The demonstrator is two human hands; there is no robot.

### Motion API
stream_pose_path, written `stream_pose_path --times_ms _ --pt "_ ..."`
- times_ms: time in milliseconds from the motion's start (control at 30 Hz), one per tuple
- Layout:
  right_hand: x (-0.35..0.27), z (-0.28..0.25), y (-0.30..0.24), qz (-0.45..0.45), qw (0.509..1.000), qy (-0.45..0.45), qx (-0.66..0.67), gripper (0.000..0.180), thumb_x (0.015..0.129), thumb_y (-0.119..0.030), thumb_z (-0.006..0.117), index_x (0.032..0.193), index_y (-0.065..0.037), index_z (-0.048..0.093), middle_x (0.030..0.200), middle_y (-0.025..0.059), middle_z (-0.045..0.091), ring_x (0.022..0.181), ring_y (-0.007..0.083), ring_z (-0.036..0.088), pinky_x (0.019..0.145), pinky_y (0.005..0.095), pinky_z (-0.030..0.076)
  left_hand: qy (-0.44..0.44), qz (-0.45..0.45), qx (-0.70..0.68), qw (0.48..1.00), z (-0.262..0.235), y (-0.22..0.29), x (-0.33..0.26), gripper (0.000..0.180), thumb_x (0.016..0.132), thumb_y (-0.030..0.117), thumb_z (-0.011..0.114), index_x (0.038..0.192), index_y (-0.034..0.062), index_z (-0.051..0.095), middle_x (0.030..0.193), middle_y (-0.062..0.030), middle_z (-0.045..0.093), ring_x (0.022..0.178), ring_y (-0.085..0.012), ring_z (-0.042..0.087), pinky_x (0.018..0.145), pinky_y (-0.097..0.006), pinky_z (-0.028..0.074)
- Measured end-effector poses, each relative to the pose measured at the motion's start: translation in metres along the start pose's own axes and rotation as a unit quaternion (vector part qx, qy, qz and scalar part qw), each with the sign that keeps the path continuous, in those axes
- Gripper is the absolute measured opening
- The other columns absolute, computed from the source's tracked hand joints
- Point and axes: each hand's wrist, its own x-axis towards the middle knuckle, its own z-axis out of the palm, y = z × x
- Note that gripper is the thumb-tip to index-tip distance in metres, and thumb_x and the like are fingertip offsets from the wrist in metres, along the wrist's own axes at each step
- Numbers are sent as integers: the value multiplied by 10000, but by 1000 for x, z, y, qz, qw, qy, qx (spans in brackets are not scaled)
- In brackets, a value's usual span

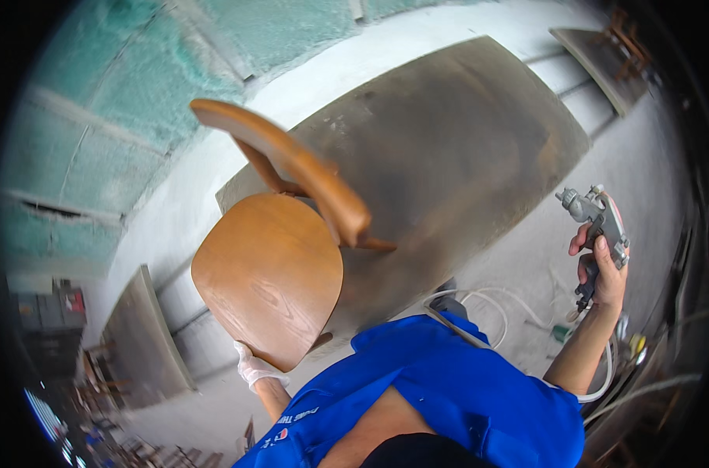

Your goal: The person uses a spray gun to apply a clear finish to wooden chairs in a workshop. They rotate each chair by hand to coat all sides, then move to the next chair and repeat the process.

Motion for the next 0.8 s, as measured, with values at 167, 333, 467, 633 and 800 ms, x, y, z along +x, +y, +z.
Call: stream_pose_path --times_ms 167,333,467,633,800 --pt "54 -50 15 -27 998 -35 35 783 1033 -426 684 1626 -8 390 946 109 635 792 175 675 410 204 431 -32 2 -173 984 78 -79 -93 721 989 635 669 1395 38 653 1402 -93 674 1220 -263 617 1064 -444 493" --pt "62 -63 26 -22 991 -76 107 794 1048 -450 663 1636 -5 368 948 122 623 803 181 669 410 204 435 -25 -83 -174 981 214 -107 -117 610 1025 581 614 1413 112 647 1462 -83 653 1284 -256 604 1044 -456 490" --pt "55 -63 43 -10 990 -69 122 800 1051 -468 654 1637 -6 365 947 121 625 808 176 670 414 205 443 -230 -78 98 965 296 -115 -166 456 1000 495 697 1159 69 737 1166 -82 746 1010 -219 668 895 -381 513" --pt "10 -78 75 -12 987 -20 156 736 1094 -431 595 1633 5 348 964 127 620 818 182 668 421 202 464 -197 571 457 653 317 -60 -210 511 925 486 804 1180 46 754 1066 -86 759 979 -269 701 898 -416 535" --pt "-5 -71 128 62 965 93 238 664 1122 -421 540 1635 -34 374 967 108 658 812 165 689 431 217 461 -190 749 538 336 363 -15 -197 447 895 488 803 1051 81 703 1118 -107 719 1061 -349 679 882 -513 509"
